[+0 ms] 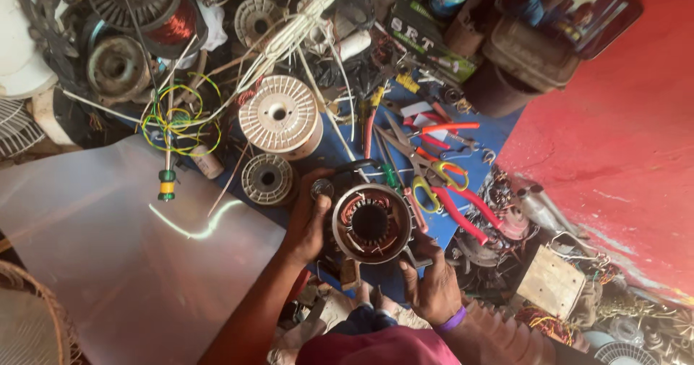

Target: The person is repairing a small electrical motor stator. They use a wooden stick to push copper wires into the slots, a screwdriver to adjust the winding, and scissors to trim excess wire. The person works methodically on the stator, ensuring the wires are properly seated.

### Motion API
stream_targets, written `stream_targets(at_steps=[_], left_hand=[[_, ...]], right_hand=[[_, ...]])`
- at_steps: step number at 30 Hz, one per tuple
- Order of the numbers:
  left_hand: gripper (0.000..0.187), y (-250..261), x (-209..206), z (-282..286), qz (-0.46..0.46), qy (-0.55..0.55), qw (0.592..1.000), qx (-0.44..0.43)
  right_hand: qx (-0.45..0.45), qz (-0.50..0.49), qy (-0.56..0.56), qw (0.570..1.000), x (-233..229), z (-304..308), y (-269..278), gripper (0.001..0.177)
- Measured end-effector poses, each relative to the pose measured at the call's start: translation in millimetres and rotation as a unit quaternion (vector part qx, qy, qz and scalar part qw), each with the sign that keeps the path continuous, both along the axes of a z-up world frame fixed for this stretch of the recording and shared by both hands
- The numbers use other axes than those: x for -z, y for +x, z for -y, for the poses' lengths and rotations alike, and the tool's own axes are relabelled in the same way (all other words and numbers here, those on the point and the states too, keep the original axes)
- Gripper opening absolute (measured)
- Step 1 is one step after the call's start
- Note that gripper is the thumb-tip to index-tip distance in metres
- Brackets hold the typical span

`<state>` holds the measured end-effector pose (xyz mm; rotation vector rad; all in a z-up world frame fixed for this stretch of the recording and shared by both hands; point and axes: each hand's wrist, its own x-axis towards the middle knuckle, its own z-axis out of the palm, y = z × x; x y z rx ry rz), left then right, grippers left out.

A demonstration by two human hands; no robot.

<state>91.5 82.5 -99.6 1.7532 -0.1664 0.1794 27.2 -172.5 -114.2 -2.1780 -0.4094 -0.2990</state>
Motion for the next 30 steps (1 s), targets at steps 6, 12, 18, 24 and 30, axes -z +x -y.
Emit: stream_targets(at_steps=[6, 12, 18, 24, 30], left_hand=[[0.045, 3, -35, 9, -0.176, -0.123, 0.972, -0.098], [0.058, -31, -130, -20, -0.395, -0.011, 0.911, -0.118], [0.07, -56, -143, -47, -0.504, 0.253, 0.826, -0.012], [0.085, -34, -102, -47, -0.476, 0.358, 0.802, 0.037], [0.073, 19, -82, -23, -0.371, 0.517, 0.757, 0.148]], right_hand=[[0.059, -0.095, 0.102, 0.988, -71, -8, 11, 0.028], [0.127, -0.346, 0.182, 0.912, -108, -3, 1, 0.04], [0.046, -0.458, 0.345, 0.818, -77, -28, -19, 0.047], [0.085, -0.684, 0.48, 0.542, -46, -39, -24, 0.036], [-0.074, -0.482, 0.38, 0.786, 15, -21, -63, 0.037]])
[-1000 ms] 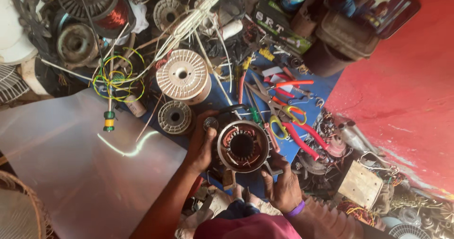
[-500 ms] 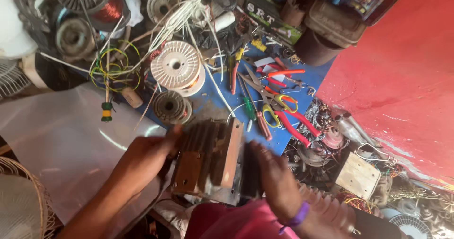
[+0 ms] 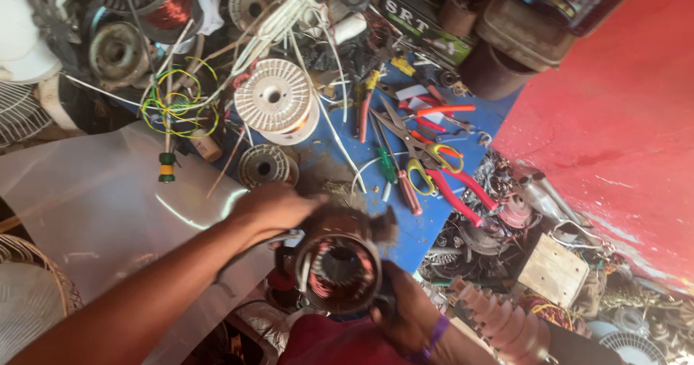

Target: The person is repairing a small electrical motor stator. They use a wooden stick to push copper wires into the slots, a screwdriver to adjust the winding, and scissors to trim excess wire. The person works methodically on the stator, ensuring the wires are properly seated.

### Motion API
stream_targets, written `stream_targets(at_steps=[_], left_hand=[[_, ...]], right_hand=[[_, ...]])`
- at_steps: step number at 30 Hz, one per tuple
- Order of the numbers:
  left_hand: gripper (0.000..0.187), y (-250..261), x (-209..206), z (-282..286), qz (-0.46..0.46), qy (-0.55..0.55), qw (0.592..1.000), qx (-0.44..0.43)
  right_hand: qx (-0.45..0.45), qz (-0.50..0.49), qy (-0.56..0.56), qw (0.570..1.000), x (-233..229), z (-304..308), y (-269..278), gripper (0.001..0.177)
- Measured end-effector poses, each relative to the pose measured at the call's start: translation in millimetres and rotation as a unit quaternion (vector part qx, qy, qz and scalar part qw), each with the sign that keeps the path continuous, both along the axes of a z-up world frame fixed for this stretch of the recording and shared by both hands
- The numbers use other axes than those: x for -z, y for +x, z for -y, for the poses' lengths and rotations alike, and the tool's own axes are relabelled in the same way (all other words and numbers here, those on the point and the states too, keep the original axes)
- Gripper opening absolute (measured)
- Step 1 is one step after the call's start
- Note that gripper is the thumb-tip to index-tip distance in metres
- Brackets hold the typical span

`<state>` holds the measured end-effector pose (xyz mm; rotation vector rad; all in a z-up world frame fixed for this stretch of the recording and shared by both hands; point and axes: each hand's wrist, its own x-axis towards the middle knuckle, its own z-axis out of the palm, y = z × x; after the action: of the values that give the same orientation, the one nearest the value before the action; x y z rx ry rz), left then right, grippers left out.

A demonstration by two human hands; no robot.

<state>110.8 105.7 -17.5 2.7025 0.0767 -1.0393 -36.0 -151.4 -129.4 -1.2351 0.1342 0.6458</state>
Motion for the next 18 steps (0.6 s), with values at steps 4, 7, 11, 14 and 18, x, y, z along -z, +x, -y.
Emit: stream_targets(at_steps=[4, 7, 11, 14, 18], left_hand=[[0.068, 6, 4, 31, -0.106, -0.038, 0.992, 0.063], [0.071, 0, 22, 46, -0.122, -0.063, 0.988, 0.075], [0.08, -7, 51, 70, -0.065, -0.065, 0.995, 0.044], [0.081, 9, 61, 75, -0.125, -0.075, 0.988, 0.047], [0.087, 33, 64, 70, -0.218, -0.065, 0.974, -0.007]], right_hand=[[0.094, -0.358, 0.23, 0.9, 40, 36, -27, 0.041], [0.084, -0.412, 0.206, 0.884, 66, 58, -30, 0.045], [0.05, -0.272, 0.119, 0.954, 83, 62, -22, 0.054], [0.013, -0.091, 0.044, 0.995, 90, 78, -53, 0.062], [0.031, 0.185, -0.107, 0.976, 71, 70, -60, 0.07]])
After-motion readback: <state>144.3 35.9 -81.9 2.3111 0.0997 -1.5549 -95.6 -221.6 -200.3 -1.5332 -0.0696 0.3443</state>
